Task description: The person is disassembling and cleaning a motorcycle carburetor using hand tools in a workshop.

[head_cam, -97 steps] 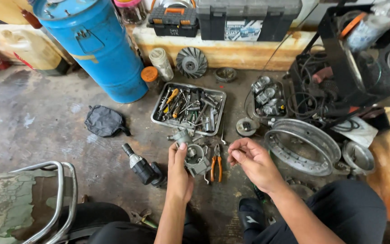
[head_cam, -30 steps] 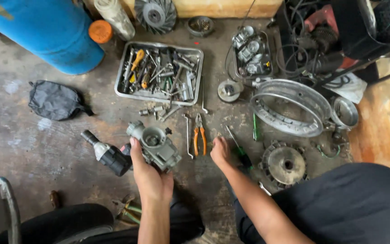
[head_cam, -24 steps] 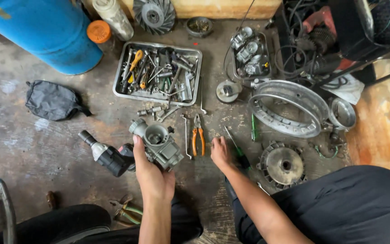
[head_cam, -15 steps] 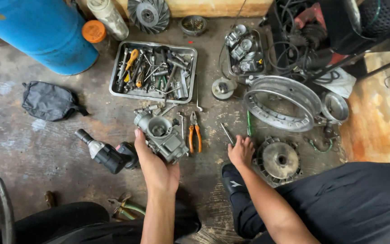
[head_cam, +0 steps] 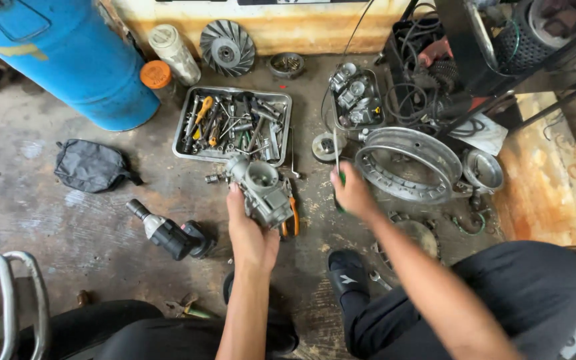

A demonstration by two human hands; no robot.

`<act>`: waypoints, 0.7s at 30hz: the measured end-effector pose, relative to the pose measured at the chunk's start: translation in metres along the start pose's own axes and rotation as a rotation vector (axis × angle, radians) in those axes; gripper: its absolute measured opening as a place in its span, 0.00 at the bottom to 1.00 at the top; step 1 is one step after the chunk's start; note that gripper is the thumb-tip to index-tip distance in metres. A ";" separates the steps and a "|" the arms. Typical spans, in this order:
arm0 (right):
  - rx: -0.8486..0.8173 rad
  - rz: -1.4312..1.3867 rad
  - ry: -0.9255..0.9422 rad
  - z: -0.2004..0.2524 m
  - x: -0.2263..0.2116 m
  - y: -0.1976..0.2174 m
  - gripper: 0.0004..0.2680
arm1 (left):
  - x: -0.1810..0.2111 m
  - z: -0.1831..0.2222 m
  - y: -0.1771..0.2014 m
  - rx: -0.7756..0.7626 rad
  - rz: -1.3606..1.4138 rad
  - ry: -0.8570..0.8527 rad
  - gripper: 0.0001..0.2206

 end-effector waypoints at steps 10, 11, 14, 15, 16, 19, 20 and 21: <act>-0.435 -0.598 -0.008 0.064 -0.134 0.131 0.12 | 0.000 -0.006 0.008 -0.010 0.069 -0.044 0.08; -0.551 -0.662 0.001 0.078 -0.133 0.126 0.12 | 0.004 -0.007 0.004 -0.121 0.059 -0.061 0.10; -0.755 -0.731 -0.061 0.101 -0.133 0.114 0.13 | 0.009 -0.016 0.007 -0.234 0.089 -0.100 0.11; -0.835 -0.727 -0.160 0.113 -0.127 0.107 0.13 | 0.006 -0.017 0.015 -0.230 0.127 -0.095 0.11; -0.843 -0.736 -0.169 0.121 -0.129 0.107 0.13 | 0.008 -0.014 0.022 -0.221 0.116 -0.095 0.11; -0.883 -0.593 -0.122 0.125 -0.137 0.109 0.13 | 0.012 -0.018 0.021 -0.238 0.281 -0.103 0.08; -0.899 -0.575 -0.130 0.125 -0.137 0.107 0.13 | 0.012 -0.020 0.025 -0.213 0.285 -0.105 0.07; -0.910 -0.560 -0.137 0.125 -0.137 0.105 0.13 | 0.011 -0.024 0.028 -0.192 0.286 -0.106 0.07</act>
Point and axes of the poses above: each hand's wrist, its own z-axis away from the middle knuckle, its own y-axis out of the back of the hand, x = y × z, the point moved 9 cm from there along -z, towards the middle knuckle, and after that the axes turned 11 degrees about -y, right-handed, at the moved point
